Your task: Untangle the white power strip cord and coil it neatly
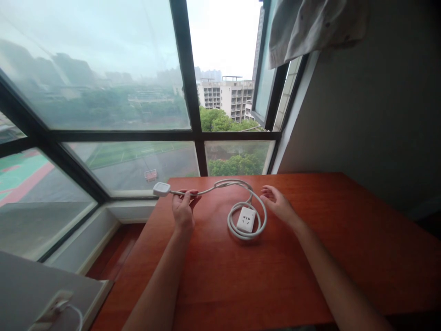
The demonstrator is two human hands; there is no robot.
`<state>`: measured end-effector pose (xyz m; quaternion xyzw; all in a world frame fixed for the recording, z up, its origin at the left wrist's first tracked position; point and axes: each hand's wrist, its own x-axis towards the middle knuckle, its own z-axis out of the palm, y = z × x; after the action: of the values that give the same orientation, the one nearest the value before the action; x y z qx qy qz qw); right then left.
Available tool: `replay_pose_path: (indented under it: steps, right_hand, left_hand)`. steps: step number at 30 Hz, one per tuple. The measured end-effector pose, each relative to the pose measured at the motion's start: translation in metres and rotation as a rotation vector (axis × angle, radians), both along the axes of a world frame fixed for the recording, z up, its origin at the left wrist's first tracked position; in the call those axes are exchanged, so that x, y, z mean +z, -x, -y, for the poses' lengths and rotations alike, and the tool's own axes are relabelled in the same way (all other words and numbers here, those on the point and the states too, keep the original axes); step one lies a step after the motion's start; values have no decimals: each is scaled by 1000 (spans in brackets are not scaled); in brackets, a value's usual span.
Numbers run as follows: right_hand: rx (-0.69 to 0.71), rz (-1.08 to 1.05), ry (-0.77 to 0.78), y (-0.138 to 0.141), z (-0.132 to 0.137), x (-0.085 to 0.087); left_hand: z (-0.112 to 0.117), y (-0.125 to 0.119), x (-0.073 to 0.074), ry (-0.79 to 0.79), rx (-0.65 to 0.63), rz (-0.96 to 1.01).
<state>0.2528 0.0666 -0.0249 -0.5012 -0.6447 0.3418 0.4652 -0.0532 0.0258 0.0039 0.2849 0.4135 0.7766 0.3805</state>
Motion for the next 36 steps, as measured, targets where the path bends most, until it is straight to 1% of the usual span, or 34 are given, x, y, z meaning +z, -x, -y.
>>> replay_pose_path:
  steps: [4,7,9,12,14,15,18,21,22,24,26,28,30,33,36]
  right_hand:
    - [119,181,-201,31,-22,35]
    - [228,318,-326,60,-41,59]
    - [310,399,-338,75,-52,68]
    - [368,444,-242,88,-64,73]
    - [374,369,-151,90,-67,74]
    - [379,307,-100,90,-68,75]
    - [397,118,66,87,-66,79]
    - [408,7,179,81,-62,84]
    - [416,-9,202,80,-61,85]
    - [435,-29,239,76,-58,87]
    - [451,-49,271,71,-56,88]
    - [472,-64,289,68,-54,89]
    - [501,-57,282,65,-51,91]
    - [548,-4,255,64,-46,95]
    - [565,44,232,66,-38,100]
  left_hand:
    - [0,3,2,-29,-82,133]
    - [0,4,1,-7,-91,218]
    - [-1,4,0,-3,-93,221]
    - [-1,1,0,-26,-74,119]
    - [0,-1,-2,-46,-22,-47]
    - [0,-2,-3,-53,9,-168]
    - [2,-3,-7,-36,96,-646]
    - [8,-3,-7,-9,162,-1145]
    - [10,-3,-6,-33,149,-1281]
    - [14,-4,0,-136,51,-1487]
    - [18,-6,6,-239,-79,-1612]
    - [20,-9,10,-279,-152,-1695]
    - [21,-14,13,-270,-170,-1757]
    - [22,-21,12,-228,-181,-1821]
    - [21,-26,9,-197,-251,-1876]
